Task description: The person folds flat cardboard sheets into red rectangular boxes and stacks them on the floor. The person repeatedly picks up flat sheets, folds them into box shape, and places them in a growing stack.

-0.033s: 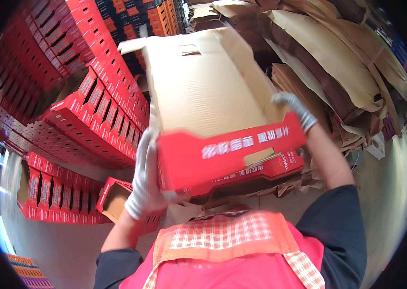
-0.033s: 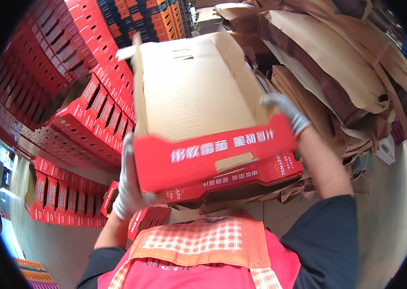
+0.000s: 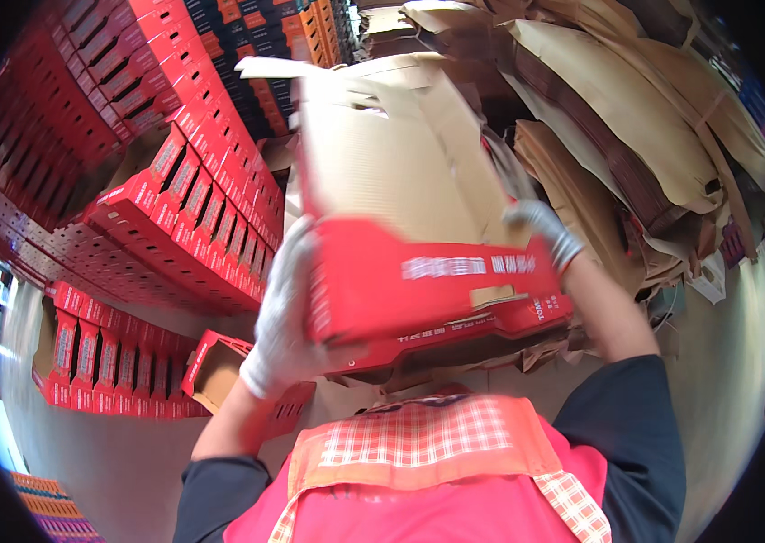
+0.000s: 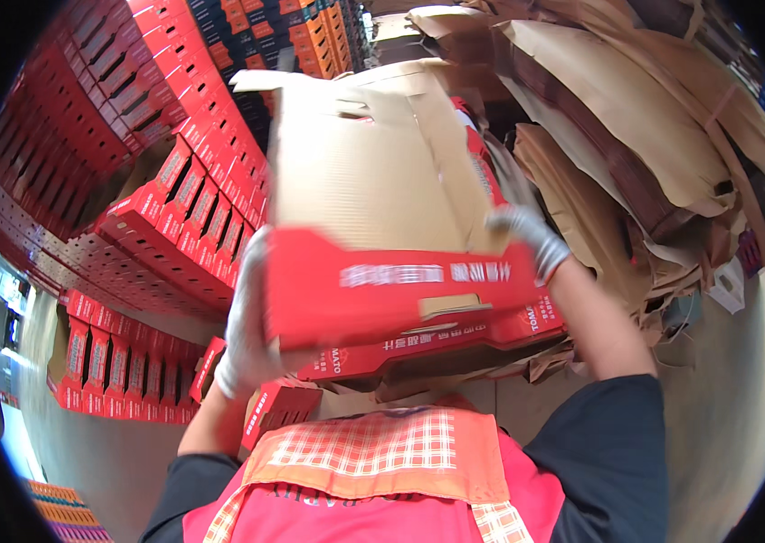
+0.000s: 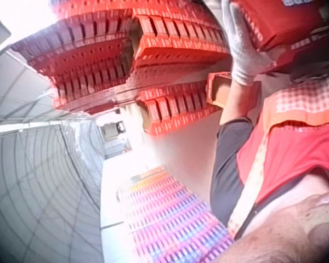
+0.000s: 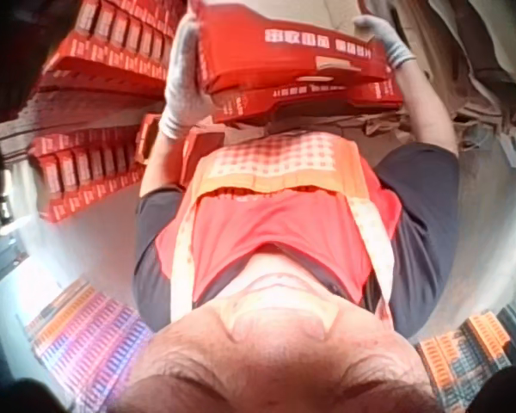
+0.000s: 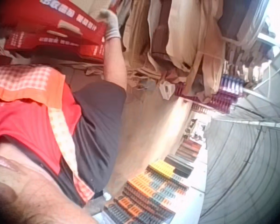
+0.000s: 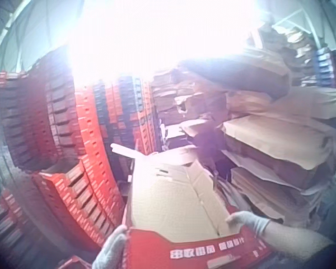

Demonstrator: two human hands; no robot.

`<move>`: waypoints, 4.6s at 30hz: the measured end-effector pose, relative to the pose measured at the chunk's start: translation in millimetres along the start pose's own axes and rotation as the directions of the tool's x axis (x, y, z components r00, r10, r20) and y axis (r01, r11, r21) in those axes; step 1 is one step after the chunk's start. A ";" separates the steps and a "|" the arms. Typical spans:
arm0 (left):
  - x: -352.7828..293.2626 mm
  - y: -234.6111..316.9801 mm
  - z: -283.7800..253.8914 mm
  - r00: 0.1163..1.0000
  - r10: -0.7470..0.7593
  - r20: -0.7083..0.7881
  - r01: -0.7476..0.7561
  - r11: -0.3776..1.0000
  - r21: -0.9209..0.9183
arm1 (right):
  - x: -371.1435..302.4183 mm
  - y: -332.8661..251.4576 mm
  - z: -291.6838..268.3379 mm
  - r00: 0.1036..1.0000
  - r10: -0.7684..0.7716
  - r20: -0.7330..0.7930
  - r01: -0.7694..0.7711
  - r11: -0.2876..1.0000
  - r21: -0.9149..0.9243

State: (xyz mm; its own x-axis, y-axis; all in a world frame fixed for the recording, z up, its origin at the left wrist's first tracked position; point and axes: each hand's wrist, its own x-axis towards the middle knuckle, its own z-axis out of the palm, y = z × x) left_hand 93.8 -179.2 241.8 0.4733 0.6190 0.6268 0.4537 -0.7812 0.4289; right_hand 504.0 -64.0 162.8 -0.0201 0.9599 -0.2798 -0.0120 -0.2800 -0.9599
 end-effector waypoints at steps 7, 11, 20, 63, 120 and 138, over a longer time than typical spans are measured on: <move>119.5 50.3 86.6 0.948 0.261 0.183 -0.275 0.960 0.053 | -20.0 1.6 -4.7 0.917 -0.391 -0.084 0.399 0.909 0.119; 130.1 54.3 121.3 0.937 0.322 -0.137 -0.327 0.945 -0.014 | -64.3 -100.1 3.0 0.566 -0.783 -0.256 0.794 0.602 -0.087; 107.0 53.8 163.4 0.901 -0.035 -0.433 -0.121 0.937 -0.328 | -119.0 -158.6 83.5 0.875 -0.392 0.283 0.459 0.488 -0.743; 29.1 -192.2 69.6 0.566 0.164 0.808 -0.723 0.569 0.392 | -78.2 26.5 12.9 0.616 -0.139 0.775 0.738 -0.241 -0.630; -16.5 36.7 119.1 0.962 -0.190 0.194 0.256 0.872 -0.417 | -80.9 -151.2 126.7 0.641 -0.727 0.245 0.609 0.288 -0.739; 177.8 29.3 51.0 0.898 0.054 0.438 -0.156 0.967 0.202 | -106.2 -175.0 47.6 0.705 -0.625 0.335 0.448 0.027 -0.893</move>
State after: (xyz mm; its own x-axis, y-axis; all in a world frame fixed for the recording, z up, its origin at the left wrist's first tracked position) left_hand 229.8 -87.8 332.6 0.7796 0.5493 0.3008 0.5171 -0.8356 0.1857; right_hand 460.7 -117.7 361.3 -0.3413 0.8465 0.4085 0.8838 0.4370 -0.1671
